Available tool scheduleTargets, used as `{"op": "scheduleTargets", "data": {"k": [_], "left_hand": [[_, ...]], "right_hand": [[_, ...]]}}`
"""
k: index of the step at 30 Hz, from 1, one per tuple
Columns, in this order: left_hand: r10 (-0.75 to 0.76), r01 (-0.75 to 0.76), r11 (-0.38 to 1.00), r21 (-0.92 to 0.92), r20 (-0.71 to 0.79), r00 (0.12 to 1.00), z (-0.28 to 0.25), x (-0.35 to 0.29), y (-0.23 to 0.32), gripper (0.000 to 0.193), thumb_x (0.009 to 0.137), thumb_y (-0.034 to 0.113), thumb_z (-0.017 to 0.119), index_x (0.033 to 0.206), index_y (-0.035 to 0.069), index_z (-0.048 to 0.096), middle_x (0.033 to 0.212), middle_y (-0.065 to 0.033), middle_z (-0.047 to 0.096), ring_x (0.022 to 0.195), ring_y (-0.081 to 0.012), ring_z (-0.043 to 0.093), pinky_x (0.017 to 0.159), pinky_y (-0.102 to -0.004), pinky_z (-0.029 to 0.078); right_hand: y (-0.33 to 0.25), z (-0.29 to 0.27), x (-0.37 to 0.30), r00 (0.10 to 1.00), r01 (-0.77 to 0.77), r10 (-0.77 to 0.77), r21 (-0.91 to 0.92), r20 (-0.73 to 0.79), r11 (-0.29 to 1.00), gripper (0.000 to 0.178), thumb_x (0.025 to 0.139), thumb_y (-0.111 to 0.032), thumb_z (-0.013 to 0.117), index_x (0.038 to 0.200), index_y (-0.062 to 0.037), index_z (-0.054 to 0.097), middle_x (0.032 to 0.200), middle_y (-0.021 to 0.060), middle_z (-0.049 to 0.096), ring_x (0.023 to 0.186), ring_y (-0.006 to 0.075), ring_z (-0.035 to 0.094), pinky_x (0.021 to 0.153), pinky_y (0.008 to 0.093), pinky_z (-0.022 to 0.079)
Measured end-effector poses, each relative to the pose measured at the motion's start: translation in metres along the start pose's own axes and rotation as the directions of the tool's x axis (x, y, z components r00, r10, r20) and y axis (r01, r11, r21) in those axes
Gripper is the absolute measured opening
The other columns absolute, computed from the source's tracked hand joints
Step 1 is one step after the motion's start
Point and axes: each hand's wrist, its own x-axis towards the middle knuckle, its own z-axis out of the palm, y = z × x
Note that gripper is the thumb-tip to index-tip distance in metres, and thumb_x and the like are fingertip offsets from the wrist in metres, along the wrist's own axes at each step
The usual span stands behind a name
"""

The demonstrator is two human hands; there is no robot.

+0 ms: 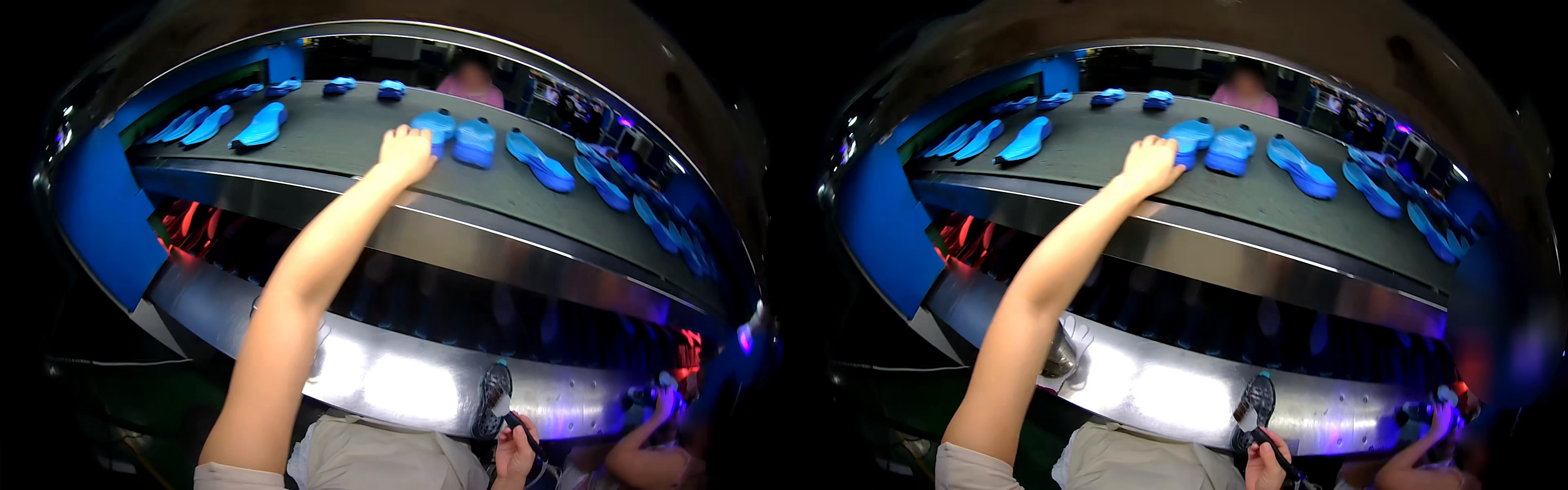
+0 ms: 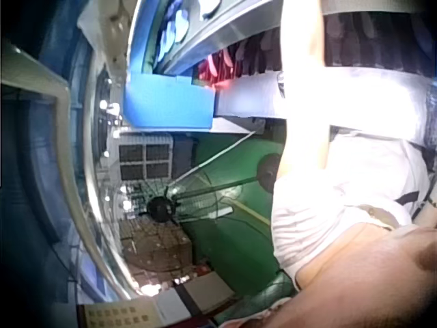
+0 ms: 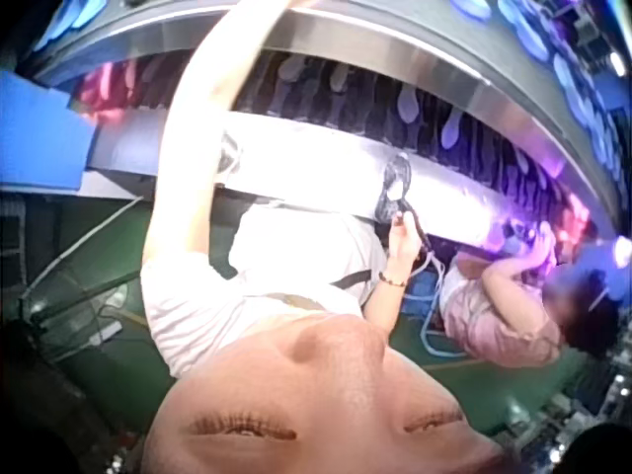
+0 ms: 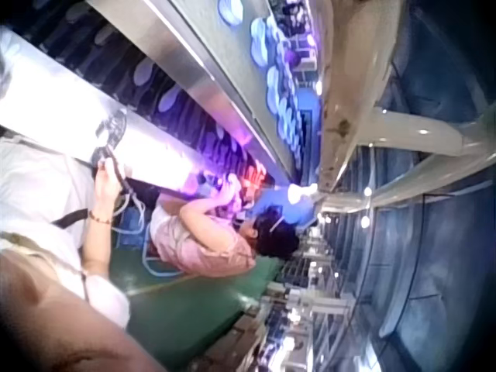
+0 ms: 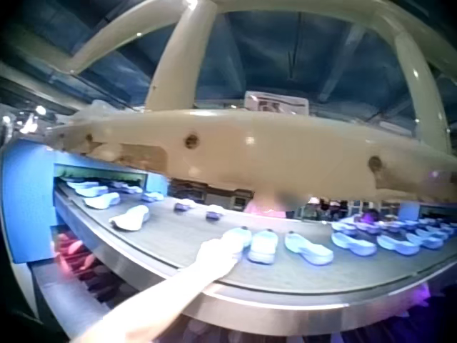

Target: The person applies a liquid substance to blue shoe soles using a brush and then places the soles onto a moving conveyor belt.

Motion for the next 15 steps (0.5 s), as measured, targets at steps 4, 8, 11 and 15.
{"op": "scheduleTargets", "data": {"k": [4,8,11,15], "left_hand": [[0.138,-0.435,0.82,-0.372,-0.609,0.781,-0.031,-0.051,0.017,0.024,0.072,0.025,0.066,0.078,0.003,0.058,0.095,-0.0142,0.059,0.096,-0.0275,0.052,0.086,-0.0379,0.039],[-0.642,-0.218,-0.031,-0.975,-0.148,0.752,-0.046,-0.135,0.015,0.033,0.084,0.019,0.05,0.109,-0.001,0.046,0.106,-0.0153,0.055,0.094,-0.0244,0.053,0.088,-0.036,0.04],[-0.095,0.292,-0.705,-0.646,0.494,0.864,-0.051,-0.181,0.002,0.037,0.085,0.017,0.046,0.115,-0.005,0.043,0.113,-0.0173,0.051,0.101,-0.0281,0.052,0.095,-0.0468,0.037],[-0.013,0.239,-0.766,-0.596,0.387,0.922,-0.002,-0.259,-0.034,0.063,0.081,0.037,0.053,0.125,-0.004,0.033,0.118,-0.0272,0.045,0.108,-0.0389,0.047,0.096,-0.0537,0.034]], "right_hand": [[-0.01,0.012,-0.01,0.993,0.09,-0.087,0.035,-0.077,0.995,0.021,0.076,-0.001,0.056,0.096,0.0018,0.058,0.097,0.0155,0.06,0.083,0.0203,0.057,0.07,0.0276,0.046],[-0.006,0.016,0.003,0.995,0.065,-0.06,0.061,-0.08,0.996,0.019,0.078,-0.003,0.055,0.096,0.0027,0.058,0.096,0.0144,0.06,0.083,0.0189,0.058,0.07,0.0267,0.046],[-0.007,0.018,0.009,0.994,0.071,-0.065,0.074,-0.086,0.995,0.018,0.079,-0.002,0.054,0.096,0.0032,0.058,0.095,0.0138,0.061,0.082,0.0174,0.058,0.07,0.0252,0.046],[-0.01,0.021,0.009,0.994,0.073,-0.068,0.052,-0.082,0.996,0.02,0.078,-0.004,0.054,0.096,0.0027,0.057,0.09,0.0129,0.061,0.078,0.0179,0.059,0.071,0.026,0.046]]}}
